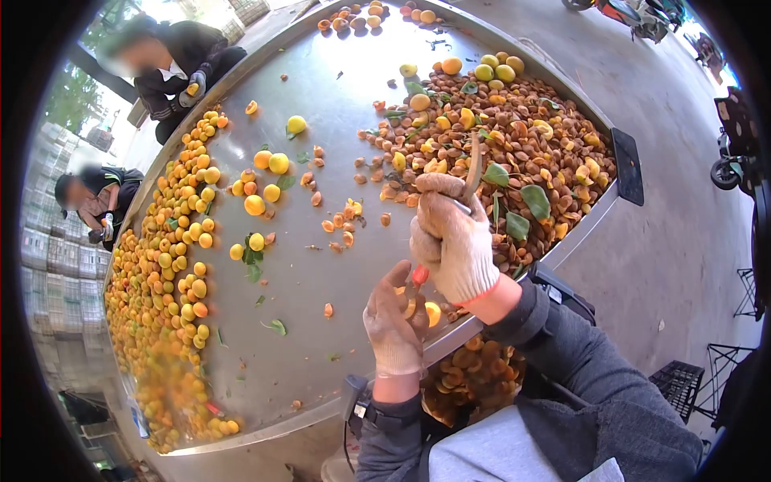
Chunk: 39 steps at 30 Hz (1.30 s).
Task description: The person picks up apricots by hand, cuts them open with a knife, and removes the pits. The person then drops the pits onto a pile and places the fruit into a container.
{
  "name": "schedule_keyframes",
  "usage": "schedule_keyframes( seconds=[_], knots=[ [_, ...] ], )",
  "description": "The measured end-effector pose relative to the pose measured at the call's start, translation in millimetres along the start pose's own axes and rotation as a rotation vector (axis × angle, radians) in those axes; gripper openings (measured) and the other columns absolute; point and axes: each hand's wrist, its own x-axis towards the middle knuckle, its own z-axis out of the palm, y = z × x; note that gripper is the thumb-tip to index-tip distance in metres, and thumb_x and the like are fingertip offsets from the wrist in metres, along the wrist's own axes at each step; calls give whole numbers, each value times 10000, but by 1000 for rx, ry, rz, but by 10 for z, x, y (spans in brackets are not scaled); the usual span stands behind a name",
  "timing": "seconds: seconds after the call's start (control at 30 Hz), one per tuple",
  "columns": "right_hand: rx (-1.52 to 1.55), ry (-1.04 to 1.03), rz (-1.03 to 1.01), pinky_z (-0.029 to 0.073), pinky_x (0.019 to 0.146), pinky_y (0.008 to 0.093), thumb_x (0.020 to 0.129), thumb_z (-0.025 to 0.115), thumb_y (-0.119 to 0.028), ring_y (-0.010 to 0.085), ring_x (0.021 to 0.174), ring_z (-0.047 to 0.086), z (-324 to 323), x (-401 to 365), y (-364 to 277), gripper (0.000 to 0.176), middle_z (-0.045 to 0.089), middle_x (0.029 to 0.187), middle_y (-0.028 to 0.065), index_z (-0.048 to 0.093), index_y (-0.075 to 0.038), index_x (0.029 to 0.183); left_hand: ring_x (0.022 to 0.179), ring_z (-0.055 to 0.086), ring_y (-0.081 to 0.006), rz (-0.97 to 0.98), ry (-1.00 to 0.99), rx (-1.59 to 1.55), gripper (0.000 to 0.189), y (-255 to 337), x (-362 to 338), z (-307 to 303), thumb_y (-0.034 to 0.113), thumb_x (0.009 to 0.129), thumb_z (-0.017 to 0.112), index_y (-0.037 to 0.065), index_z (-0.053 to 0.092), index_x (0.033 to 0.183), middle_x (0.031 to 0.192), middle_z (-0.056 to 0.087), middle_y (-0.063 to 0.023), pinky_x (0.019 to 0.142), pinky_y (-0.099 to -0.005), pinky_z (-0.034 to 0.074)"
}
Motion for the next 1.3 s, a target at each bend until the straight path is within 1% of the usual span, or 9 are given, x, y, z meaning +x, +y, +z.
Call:
schedule_keyframes(
  seconds=[0.17,0.27,0.33,0.37,0.43,0.53,0.6,0.67,1.3],
  knots=[
    [182,124,99,235,373,236,927,542,-64,79,410,315,-125,198,144,151,387,601,-26,613,-87,1059,731,562,-70,-39,44,77,386,-66,174,-138,268,990,468,5,549,1260,1027,623,-67,555,-137,434],
    [250,164,193,234,371,233,928,540,-60,77,410,317,-120,184,182,141,378,597,-27,606,-96,1047,726,526,-57,-232,-488,-359,291,-129,258,-316,95,923,513,66,567,1207,936,635,-47,534,-191,425],
    [270,165,250,232,371,232,927,539,-56,75,412,318,-113,191,188,138,374,596,-28,602,-98,1042,715,526,-62,579,-198,857,339,-174,252,-217,142,925,557,79,544,1258,865,603,-38,562,-223,438],
    [207,168,126,223,366,234,927,543,-59,77,406,307,-116,214,163,139,374,593,-28,605,-97,1046,715,526,-62,579,-198,860,339,-153,271,-240,142,925,557,79,544,1258,865,603,-38,562,-223,438],
    [72,43,-88,340,416,245,892,584,-29,88,481,429,-185,214,44,165,485,655,-14,633,-82,1041,736,563,-109,-256,-153,-454,390,-104,324,-314,194,928,585,95,519,1299,859,605,-26,604,-265,465],
    [-714,-146,-478,460,573,247,850,618,5,91,657,552,-157,117,87,203,595,780,5,666,-74,1030,801,596,-167,-119,-62,-372,412,-87,402,-311,223,935,587,89,504,1315,934,623,-36,704,-301,484],
    [-1020,-452,-120,505,693,273,808,678,-28,128,794,637,-130,6,49,238,671,894,36,691,-97,1036,834,599,-173,-70,-51,-416,407,-9,347,-188,219,938,583,76,508,1311,973,625,-40,745,-302,482],
    [-1415,-576,-276,528,712,399,853,650,-208,324,809,673,-174,-46,174,176,678,871,169,683,-92,981,867,603,-180,-30,-41,-455,402,15,339,-177,214,941,579,64,512,1307,1012,626,-44,787,-302,480],
    [-1699,-739,-338,525,671,401,786,625,-124,329,782,666,-262,-218,89,121,674,837,114,676,-121,896,932,615,-232,-5,-29,-227,439,-140,202,-447,223,930,612,-24,516,1280,1059,609,-108,844,-366,516]
  ],
)
